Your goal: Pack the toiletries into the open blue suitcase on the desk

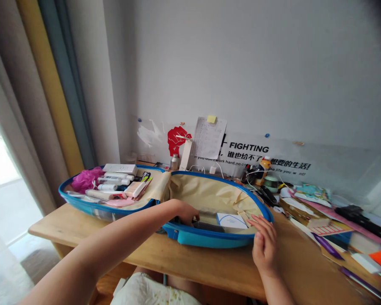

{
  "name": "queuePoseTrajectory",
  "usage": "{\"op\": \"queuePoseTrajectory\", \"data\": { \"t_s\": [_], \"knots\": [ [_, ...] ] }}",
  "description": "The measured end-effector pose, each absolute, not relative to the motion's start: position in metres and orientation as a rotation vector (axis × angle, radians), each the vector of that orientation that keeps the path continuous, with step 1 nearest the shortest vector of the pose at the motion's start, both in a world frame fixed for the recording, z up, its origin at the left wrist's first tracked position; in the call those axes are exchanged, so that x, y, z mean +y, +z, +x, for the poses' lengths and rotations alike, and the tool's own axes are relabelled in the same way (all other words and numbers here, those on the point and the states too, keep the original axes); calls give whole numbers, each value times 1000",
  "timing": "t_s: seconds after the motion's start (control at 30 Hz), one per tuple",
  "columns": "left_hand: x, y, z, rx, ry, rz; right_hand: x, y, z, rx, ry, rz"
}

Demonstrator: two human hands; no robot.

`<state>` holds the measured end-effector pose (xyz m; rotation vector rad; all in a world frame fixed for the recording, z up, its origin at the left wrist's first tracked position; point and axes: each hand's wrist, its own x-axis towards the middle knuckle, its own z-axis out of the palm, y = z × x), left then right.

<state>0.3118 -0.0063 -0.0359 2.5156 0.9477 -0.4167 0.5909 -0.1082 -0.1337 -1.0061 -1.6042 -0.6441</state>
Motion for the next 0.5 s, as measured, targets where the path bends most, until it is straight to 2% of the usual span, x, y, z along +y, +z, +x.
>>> {"op": "queuePoseTrajectory", "data": {
  "t_s": [0.1, 0.27, 0.4, 0.5],
  "knots": [
    [-6, -38, 312, 929, -582, 2412, -108, -134, 592, -1615, -654, -1020],
    [-9, -28, 307, 947, -512, 2391, -108, -134, 593, -1630, -684, -1016],
    [1, -7, 286, 935, -161, 2448, -108, -133, 591, -1601, -695, -1013],
    [27, 11, 249, 1120, 183, 2478, -108, -133, 591, -1611, -692, -1015]
  ]
}}
